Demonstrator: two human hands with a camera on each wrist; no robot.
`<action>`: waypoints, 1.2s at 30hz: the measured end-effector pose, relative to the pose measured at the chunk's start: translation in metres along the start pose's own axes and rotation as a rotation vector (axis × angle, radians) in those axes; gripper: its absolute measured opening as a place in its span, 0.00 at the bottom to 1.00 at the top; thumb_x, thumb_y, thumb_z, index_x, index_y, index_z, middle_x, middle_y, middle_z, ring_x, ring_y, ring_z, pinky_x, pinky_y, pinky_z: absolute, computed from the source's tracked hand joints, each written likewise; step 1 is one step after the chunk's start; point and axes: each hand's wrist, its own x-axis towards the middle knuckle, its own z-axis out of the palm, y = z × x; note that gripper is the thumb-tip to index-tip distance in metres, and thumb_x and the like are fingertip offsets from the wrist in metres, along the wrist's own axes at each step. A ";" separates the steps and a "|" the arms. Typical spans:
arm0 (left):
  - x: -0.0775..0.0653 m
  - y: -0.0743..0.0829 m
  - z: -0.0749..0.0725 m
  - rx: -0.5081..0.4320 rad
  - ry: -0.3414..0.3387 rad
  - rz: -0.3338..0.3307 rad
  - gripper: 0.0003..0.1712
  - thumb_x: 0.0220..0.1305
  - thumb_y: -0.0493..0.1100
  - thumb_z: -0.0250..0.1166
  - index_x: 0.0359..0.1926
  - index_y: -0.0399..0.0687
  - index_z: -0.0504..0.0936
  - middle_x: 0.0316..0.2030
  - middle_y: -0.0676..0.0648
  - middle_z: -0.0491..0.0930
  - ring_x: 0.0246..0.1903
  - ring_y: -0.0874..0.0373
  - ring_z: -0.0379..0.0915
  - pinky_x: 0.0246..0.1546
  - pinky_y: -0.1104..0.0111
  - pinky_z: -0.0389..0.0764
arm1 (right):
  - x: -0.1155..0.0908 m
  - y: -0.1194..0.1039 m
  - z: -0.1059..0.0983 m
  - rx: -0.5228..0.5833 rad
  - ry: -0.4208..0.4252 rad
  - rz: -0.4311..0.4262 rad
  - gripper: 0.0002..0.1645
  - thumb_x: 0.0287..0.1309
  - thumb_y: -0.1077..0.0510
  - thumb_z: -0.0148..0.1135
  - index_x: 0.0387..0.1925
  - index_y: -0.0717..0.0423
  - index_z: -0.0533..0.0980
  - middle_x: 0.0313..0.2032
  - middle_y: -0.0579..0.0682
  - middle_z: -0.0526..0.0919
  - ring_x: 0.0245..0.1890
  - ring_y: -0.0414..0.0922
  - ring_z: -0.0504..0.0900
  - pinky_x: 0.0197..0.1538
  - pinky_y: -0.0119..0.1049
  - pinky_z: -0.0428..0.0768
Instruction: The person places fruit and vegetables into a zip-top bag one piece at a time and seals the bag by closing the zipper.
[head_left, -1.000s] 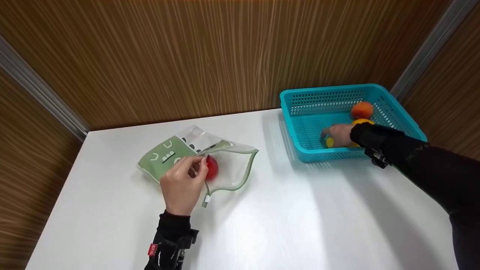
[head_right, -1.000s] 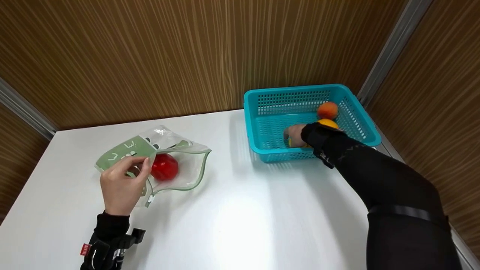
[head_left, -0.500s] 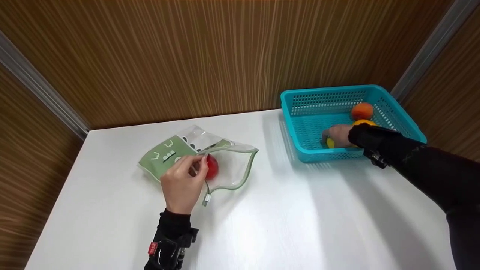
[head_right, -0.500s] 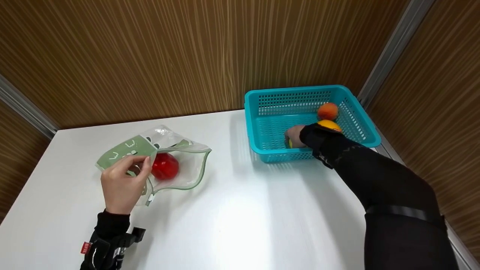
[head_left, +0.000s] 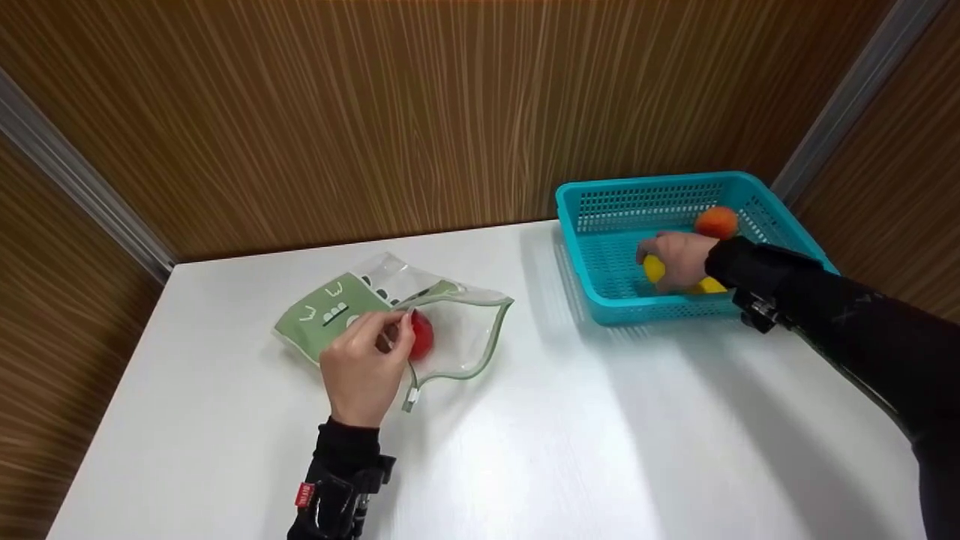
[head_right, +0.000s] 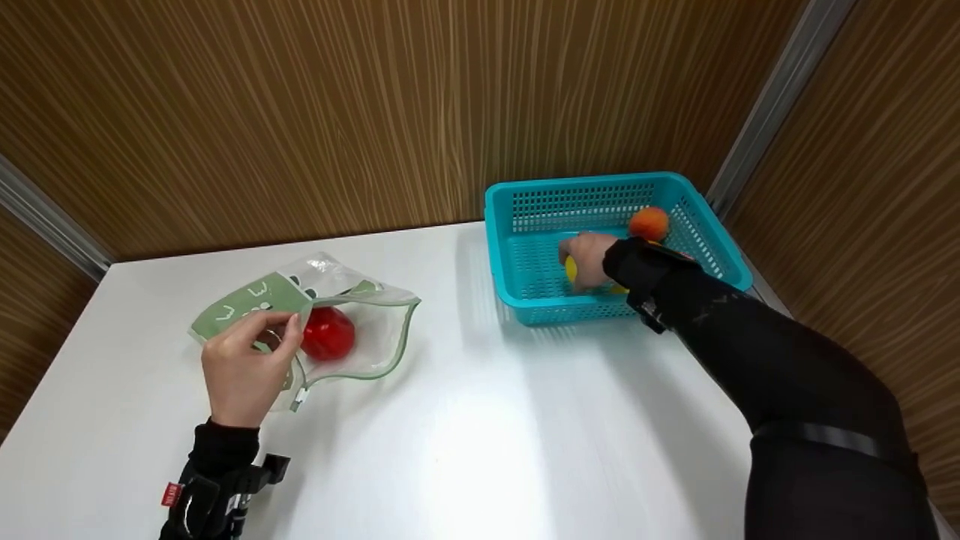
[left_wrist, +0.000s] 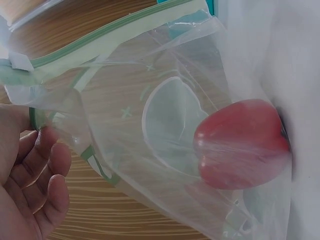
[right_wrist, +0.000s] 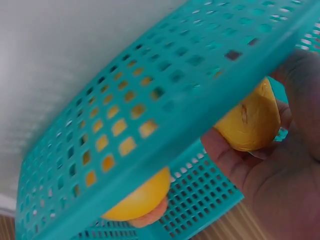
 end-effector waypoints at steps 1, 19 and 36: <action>0.000 0.000 0.000 0.000 0.000 0.001 0.04 0.56 0.41 0.66 0.28 0.47 0.85 0.19 0.50 0.80 0.19 0.59 0.74 0.20 0.71 0.71 | -0.001 -0.002 -0.002 0.015 0.014 -0.004 0.30 0.51 0.55 0.65 0.57 0.49 0.69 0.49 0.57 0.74 0.41 0.52 0.72 0.43 0.44 0.75; 0.000 0.002 -0.001 0.011 -0.006 -0.002 0.03 0.55 0.41 0.66 0.28 0.48 0.85 0.19 0.51 0.80 0.18 0.62 0.72 0.19 0.71 0.70 | -0.028 -0.063 -0.021 0.255 0.261 -0.132 0.34 0.51 0.57 0.67 0.60 0.47 0.66 0.53 0.54 0.70 0.49 0.50 0.71 0.52 0.48 0.77; 0.000 0.003 -0.003 0.021 -0.006 -0.006 0.04 0.55 0.42 0.66 0.28 0.47 0.85 0.19 0.51 0.81 0.19 0.61 0.73 0.20 0.70 0.71 | -0.042 -0.157 0.008 0.357 0.526 -0.323 0.30 0.46 0.57 0.68 0.53 0.45 0.70 0.50 0.49 0.71 0.45 0.45 0.72 0.47 0.39 0.79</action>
